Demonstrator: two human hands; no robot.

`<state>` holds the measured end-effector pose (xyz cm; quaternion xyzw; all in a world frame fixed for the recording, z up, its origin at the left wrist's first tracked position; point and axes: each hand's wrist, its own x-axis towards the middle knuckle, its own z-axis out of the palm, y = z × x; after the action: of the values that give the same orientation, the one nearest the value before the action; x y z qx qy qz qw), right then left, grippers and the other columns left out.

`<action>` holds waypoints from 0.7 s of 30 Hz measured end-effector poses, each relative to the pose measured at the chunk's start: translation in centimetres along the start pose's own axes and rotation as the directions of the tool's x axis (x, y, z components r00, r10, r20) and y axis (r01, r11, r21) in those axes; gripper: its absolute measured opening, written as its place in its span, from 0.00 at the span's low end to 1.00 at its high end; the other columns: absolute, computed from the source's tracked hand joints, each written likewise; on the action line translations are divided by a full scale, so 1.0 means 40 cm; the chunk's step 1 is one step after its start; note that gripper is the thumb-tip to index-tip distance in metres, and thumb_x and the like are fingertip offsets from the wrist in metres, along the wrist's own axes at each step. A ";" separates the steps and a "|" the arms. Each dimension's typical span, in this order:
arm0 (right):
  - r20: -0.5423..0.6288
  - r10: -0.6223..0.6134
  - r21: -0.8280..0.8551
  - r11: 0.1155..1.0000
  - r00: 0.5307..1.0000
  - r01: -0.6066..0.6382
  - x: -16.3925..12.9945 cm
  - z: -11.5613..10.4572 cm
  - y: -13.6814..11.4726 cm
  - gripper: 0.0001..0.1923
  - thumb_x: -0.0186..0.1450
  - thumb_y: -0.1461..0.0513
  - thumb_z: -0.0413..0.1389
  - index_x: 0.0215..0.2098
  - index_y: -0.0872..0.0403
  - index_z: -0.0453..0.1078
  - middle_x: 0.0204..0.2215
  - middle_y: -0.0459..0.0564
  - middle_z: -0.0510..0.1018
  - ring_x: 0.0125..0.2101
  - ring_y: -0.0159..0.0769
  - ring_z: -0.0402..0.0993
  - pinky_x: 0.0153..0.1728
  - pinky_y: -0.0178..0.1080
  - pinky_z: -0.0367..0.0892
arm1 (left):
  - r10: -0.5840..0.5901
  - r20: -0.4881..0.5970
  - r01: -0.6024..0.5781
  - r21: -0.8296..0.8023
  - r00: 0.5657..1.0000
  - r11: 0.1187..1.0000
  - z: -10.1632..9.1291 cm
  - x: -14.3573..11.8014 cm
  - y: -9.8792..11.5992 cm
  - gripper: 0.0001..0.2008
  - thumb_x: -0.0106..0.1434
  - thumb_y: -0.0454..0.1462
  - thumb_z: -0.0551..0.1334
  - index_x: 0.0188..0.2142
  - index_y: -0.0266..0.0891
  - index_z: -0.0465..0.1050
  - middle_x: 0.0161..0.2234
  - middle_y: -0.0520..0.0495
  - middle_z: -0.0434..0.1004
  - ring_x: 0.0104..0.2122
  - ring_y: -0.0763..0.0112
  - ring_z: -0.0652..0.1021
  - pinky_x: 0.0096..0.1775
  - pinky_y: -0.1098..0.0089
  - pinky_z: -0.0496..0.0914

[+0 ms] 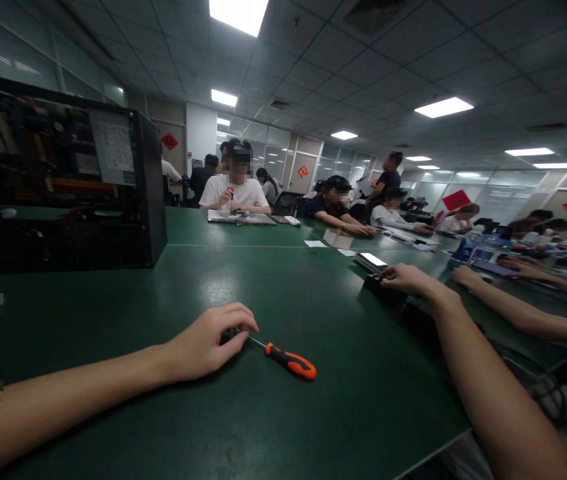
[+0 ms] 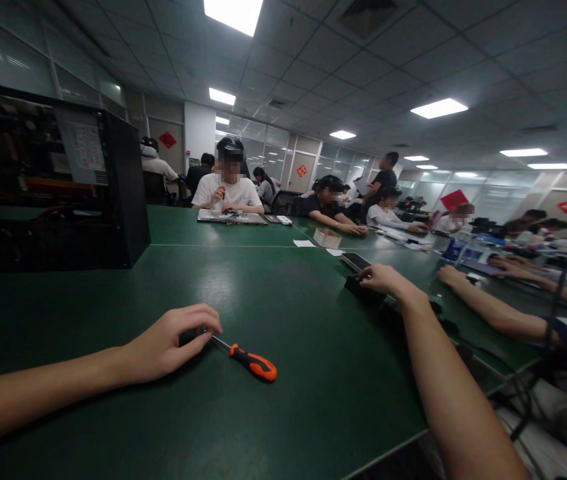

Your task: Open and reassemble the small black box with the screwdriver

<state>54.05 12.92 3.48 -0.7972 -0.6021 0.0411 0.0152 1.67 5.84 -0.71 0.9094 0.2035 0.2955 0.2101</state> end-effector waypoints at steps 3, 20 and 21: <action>0.040 0.008 -0.007 1.000 0.999 -0.007 -0.002 0.003 0.001 0.15 0.69 0.58 0.59 0.51 0.57 0.74 0.47 0.53 0.79 0.46 0.40 0.77 0.49 0.45 0.72 | -0.003 0.007 0.003 0.001 1.000 1.000 0.001 0.000 -0.002 0.10 0.68 0.30 0.57 0.43 0.39 0.76 0.43 0.44 0.78 0.40 0.66 0.78 0.41 0.69 0.72; 0.081 0.015 -0.026 1.000 0.997 -0.013 -0.004 0.004 -0.024 0.16 0.71 0.56 0.57 0.53 0.56 0.71 0.50 0.53 0.76 0.47 0.39 0.76 0.49 0.47 0.74 | 0.028 0.037 -0.028 0.002 0.999 1.000 0.002 -0.001 -0.003 0.09 0.68 0.29 0.57 0.41 0.38 0.75 0.42 0.44 0.77 0.39 0.67 0.78 0.42 0.70 0.71; 0.087 0.014 -0.019 1.000 0.996 -0.013 -0.003 0.003 -0.023 0.16 0.71 0.56 0.57 0.53 0.56 0.71 0.50 0.53 0.76 0.47 0.39 0.76 0.48 0.46 0.74 | 0.029 0.038 -0.029 0.004 0.999 1.000 0.002 0.000 -0.002 0.09 0.68 0.29 0.57 0.41 0.38 0.75 0.41 0.44 0.77 0.39 0.67 0.78 0.42 0.70 0.71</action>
<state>53.11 13.07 3.44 -0.7988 -0.5971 0.0704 -0.0186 1.68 5.89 -0.82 0.9182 0.1868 0.2809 0.2074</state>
